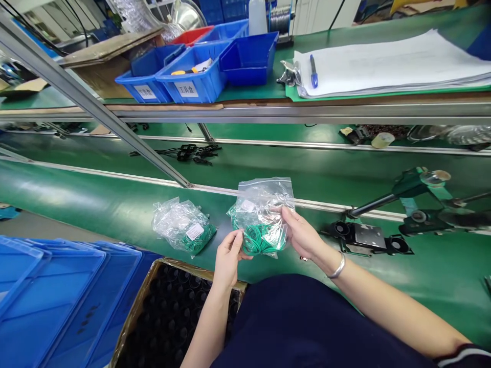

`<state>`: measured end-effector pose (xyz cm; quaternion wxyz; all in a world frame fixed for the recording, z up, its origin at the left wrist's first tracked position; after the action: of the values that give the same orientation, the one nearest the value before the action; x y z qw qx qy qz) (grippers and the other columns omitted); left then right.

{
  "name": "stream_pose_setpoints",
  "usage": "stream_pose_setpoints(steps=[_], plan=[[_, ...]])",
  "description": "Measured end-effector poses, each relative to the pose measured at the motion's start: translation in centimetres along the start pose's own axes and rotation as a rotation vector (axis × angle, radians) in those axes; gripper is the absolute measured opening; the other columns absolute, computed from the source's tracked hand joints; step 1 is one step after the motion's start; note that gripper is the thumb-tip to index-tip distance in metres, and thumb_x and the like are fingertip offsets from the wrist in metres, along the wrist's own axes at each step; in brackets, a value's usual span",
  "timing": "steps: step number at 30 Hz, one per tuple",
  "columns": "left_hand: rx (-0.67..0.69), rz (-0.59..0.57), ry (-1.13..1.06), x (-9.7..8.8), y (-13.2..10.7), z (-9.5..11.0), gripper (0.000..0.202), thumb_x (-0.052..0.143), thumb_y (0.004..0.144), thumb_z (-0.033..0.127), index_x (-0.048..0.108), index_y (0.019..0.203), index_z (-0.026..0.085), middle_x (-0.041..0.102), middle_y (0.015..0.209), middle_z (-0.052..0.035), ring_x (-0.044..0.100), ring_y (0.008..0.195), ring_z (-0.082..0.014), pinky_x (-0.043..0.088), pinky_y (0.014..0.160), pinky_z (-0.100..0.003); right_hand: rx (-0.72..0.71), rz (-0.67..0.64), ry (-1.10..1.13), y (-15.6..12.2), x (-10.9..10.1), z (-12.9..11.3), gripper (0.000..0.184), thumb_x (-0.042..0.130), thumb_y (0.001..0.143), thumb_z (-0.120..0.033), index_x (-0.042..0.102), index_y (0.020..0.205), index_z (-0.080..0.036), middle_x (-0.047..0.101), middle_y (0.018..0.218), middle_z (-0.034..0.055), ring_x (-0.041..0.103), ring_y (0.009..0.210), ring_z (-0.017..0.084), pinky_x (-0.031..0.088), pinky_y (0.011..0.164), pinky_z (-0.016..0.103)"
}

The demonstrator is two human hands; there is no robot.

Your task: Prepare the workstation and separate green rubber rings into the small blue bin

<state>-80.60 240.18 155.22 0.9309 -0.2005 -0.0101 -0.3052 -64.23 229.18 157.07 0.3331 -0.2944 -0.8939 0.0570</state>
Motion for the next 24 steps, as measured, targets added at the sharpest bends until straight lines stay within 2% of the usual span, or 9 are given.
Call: stream_pose_setpoints(steps=[4,7,11,13,15,17,19,21,24], plan=[[-0.049,-0.033,0.007,0.6,0.0,0.1,0.047,0.072,0.078,0.054,0.068,0.111,0.019,0.069,0.097,-0.0051,0.063,0.058,-0.0113,0.055,0.053,-0.025,0.002,0.094,0.069,0.6,-1.9,-0.1,0.039,0.063,0.087,-0.058,0.067,0.110,-0.027,0.075,0.108,0.0060,0.067,0.107,0.028,0.056,0.088,0.042],[-0.046,-0.033,0.021,-0.2,0.8,-0.3,0.048,0.068,0.082,0.054,0.064,0.116,0.020,0.069,0.113,-0.0098,0.069,0.065,-0.0138,0.057,0.058,-0.027,-0.021,0.217,0.091,1.0,-4.9,0.0,0.037,0.066,0.085,-0.055,0.067,0.109,-0.026,0.075,0.111,0.0058,0.067,0.107,0.028,0.057,0.089,0.042],[-0.041,0.111,0.017,-4.4,2.9,-3.0,0.051,0.074,0.077,0.052,0.063,0.113,0.019,0.067,0.118,-0.0122,0.071,0.087,-0.0197,0.057,0.071,-0.030,-0.094,0.433,0.101,1.3,-11.3,0.9,0.033,0.067,0.086,-0.050,0.067,0.105,-0.024,0.074,0.113,0.0060,0.067,0.109,0.027,0.056,0.095,0.040],[-0.073,0.182,0.032,-6.5,3.9,-5.0,0.053,0.076,0.073,0.052,0.063,0.111,0.018,0.068,0.116,-0.0123,0.070,0.094,-0.0212,0.056,0.076,-0.032,-0.032,0.568,0.122,0.9,-14.9,2.8,0.027,0.062,0.090,-0.047,0.065,0.104,-0.024,0.074,0.112,0.0062,0.068,0.104,0.025,0.057,0.093,0.043],[-0.130,0.205,0.061,-7.6,4.7,-7.1,0.055,0.079,0.069,0.052,0.063,0.108,0.017,0.068,0.113,-0.0129,0.070,0.098,-0.0223,0.055,0.079,-0.033,0.090,0.683,0.181,0.3,-17.6,5.3,0.021,0.051,0.097,-0.041,0.061,0.102,-0.024,0.074,0.108,0.0061,0.071,0.095,0.024,0.057,0.090,0.048],[-0.187,0.182,0.082,-7.6,5.1,-8.7,0.055,0.081,0.066,0.050,0.065,0.106,0.016,0.069,0.111,-0.0139,0.070,0.098,-0.0237,0.055,0.079,-0.034,0.202,0.738,0.280,-0.4,-18.8,7.6,0.022,0.039,0.102,-0.033,0.058,0.098,-0.023,0.074,0.100,0.0049,0.072,0.089,0.022,0.058,0.089,0.051],[-0.218,0.136,0.100,-6.7,5.3,-9.6,0.053,0.081,0.065,0.050,0.066,0.104,0.016,0.070,0.110,-0.0146,0.070,0.098,-0.0253,0.054,0.079,-0.035,0.248,0.742,0.366,-0.7,-19.0,8.7,0.022,0.035,0.103,-0.027,0.055,0.094,-0.024,0.072,0.091,0.0019,0.073,0.085,0.020,0.059,0.089,0.049],[-0.238,0.071,0.134,-5.4,5.6,-10.0,0.052,0.080,0.067,0.051,0.067,0.104,0.017,0.071,0.112,-0.0143,0.070,0.101,-0.0265,0.054,0.081,-0.035,0.247,0.729,0.390,-0.7,-19.0,8.8,0.018,0.040,0.101,-0.025,0.052,0.089,-0.025,0.069,0.080,-0.0017,0.073,0.079,0.019,0.059,0.088,0.046],[-0.262,-0.041,0.196,-3.4,6.2,-10.2,0.050,0.076,0.071,0.054,0.067,0.106,0.018,0.070,0.114,-0.0140,0.068,0.106,-0.0274,0.053,0.084,-0.036,0.187,0.647,0.371,0.1,-18.7,7.5,0.013,0.053,0.097,-0.029,0.053,0.085,-0.025,0.064,0.070,-0.0047,0.074,0.076,0.019,0.059,0.089,0.045]])
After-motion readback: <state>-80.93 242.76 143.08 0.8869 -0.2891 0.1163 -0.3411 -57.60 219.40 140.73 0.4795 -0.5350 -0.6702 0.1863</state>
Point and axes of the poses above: each hand's wrist, its own y-axis towards the middle knuckle, its own x-axis out of the palm, z = x × y, the point moved 10 cm from there along y, towards the middle knuckle
